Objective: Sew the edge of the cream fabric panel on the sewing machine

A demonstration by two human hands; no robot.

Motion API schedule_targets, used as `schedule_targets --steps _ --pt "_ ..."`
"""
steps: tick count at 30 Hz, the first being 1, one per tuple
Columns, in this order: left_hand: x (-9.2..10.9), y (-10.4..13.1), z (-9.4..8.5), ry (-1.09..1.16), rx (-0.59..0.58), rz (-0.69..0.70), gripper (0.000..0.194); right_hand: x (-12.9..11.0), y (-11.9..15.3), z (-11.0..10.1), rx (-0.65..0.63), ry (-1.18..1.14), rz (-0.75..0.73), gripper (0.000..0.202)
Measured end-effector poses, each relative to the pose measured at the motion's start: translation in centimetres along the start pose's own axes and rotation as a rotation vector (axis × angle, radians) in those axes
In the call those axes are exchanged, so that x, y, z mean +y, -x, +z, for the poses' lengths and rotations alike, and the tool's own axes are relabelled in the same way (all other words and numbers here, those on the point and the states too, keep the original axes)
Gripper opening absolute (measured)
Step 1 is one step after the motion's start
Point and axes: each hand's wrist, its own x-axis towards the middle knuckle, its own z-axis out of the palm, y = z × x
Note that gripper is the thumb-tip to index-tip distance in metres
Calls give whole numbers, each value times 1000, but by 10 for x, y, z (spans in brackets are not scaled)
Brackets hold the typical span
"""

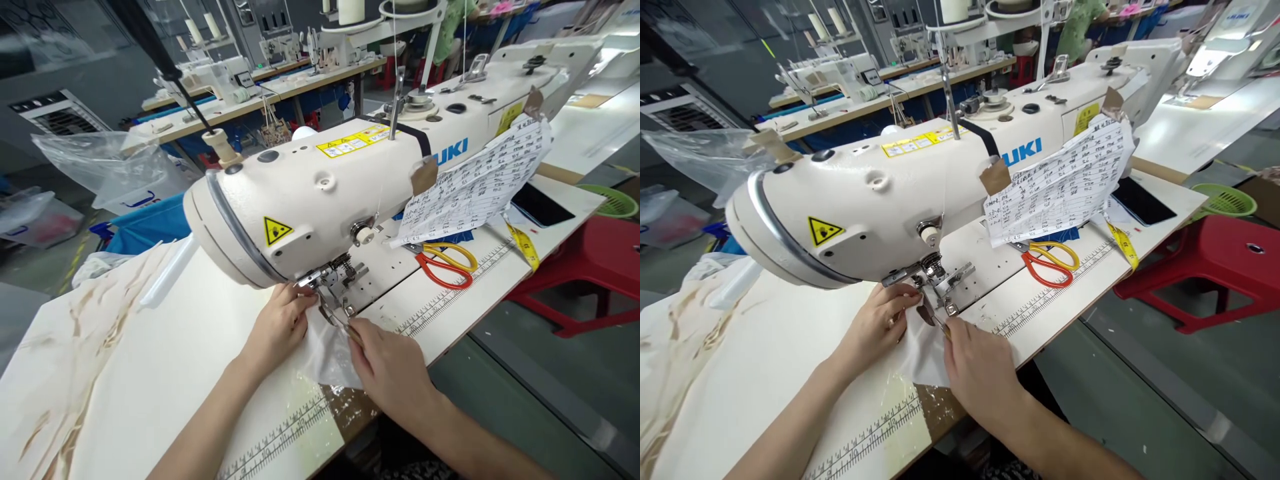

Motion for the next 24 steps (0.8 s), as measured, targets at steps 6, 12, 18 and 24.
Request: schedule_targets --steps 6,12,18,24 --pt "25 0 -10 -152 -161 -9 30 9 56 -18 -128 -298 4 18" --pt "48 12 13 -201 -57 -141 38 6 61 -23 -154 -227 -97 29" --pt "45 21 9 -86 -69 -140 44 5 57 -23 -102 -141 -112 35" --pt "45 21 10 -110 -80 -120 45 3 52 -24 -126 -83 -117 35"
